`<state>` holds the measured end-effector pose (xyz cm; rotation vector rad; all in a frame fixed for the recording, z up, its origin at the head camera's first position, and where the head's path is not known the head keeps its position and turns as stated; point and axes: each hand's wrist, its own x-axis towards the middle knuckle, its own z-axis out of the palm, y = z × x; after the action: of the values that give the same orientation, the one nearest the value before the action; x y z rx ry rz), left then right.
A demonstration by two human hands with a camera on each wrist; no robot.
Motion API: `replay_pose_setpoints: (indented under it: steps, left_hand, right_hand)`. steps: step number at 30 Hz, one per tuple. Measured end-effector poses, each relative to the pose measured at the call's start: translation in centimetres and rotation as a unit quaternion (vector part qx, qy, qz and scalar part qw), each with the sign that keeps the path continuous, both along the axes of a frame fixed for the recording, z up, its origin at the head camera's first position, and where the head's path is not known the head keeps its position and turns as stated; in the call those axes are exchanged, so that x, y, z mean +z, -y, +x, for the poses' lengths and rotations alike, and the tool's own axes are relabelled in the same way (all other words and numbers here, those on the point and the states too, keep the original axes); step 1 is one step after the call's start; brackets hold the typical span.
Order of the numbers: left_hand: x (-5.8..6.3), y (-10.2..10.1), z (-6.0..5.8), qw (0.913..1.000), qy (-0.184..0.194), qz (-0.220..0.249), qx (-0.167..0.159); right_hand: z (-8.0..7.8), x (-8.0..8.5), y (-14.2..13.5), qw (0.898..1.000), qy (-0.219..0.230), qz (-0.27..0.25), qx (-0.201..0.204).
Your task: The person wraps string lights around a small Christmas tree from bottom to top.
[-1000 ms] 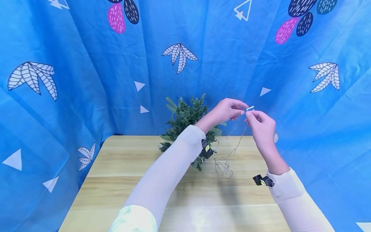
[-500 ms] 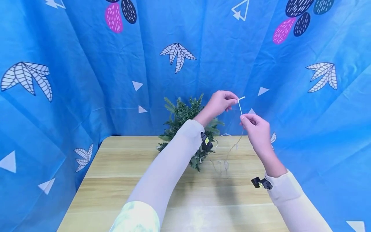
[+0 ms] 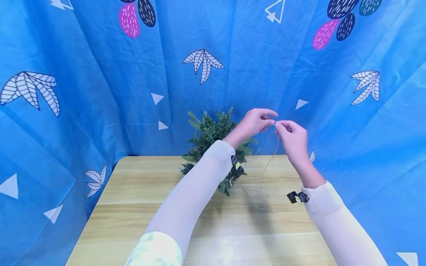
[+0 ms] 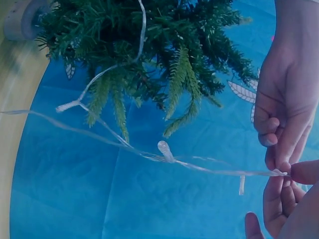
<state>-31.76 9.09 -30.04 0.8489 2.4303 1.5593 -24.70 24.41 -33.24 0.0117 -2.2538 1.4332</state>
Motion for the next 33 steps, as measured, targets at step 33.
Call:
replay_pose_setpoints:
  steps: [33]
  left_hand:
    - [0.1, 0.5, -0.9, 0.9945, -0.056, -0.056, 0.068]
  right_hand:
    - [-1.8, 0.0, 1.3, 1.0, -0.011, 0.01, 0.022]
